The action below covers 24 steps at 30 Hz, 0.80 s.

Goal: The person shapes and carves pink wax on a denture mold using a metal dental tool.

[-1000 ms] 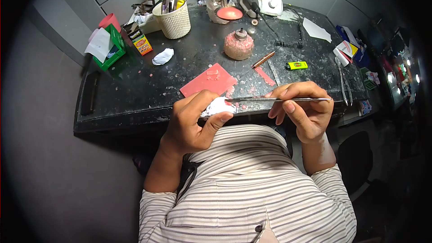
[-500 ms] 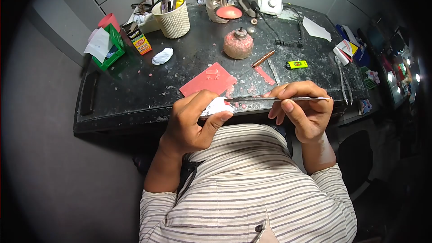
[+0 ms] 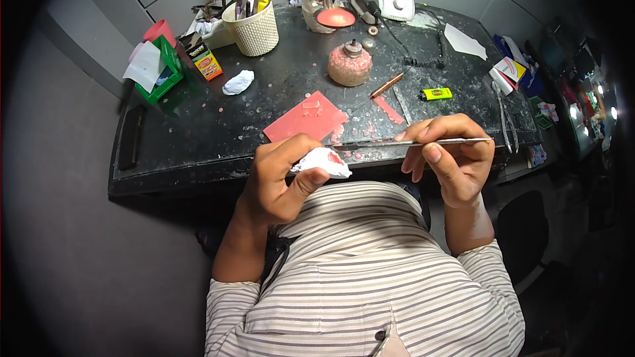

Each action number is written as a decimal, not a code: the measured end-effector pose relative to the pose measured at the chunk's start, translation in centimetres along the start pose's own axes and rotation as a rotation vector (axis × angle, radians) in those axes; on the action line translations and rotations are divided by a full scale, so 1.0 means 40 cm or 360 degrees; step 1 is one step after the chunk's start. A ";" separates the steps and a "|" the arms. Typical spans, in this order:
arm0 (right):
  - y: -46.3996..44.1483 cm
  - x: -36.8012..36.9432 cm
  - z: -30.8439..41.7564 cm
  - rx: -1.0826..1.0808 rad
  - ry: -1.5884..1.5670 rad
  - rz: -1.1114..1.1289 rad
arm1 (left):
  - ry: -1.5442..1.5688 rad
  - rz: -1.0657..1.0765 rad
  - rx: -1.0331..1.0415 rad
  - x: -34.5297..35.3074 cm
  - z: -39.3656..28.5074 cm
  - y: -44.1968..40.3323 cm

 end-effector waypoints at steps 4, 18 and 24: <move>-0.001 0.015 0.011 -0.0085 -0.0066 0.0088 | 0.0321 0.0063 -0.0036 0.000 0.003 0.000; 0.001 0.037 0.014 -0.0126 -0.0089 0.0196 | 0.0342 0.0018 -0.0050 -0.004 0.018 0.009; 0.002 0.038 0.013 -0.0107 -0.0091 0.0171 | 0.0317 0.0054 -0.0084 -0.004 0.014 0.010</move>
Point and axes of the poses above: each hand's wrist, its own y-axis away from the middle knuckle, its own x-axis out of the palm, z = x × y, the point moved 9 cm from there along -y, towards the middle knuckle, and after that the axes turned 7 degrees about y, right-handed, at the moved point
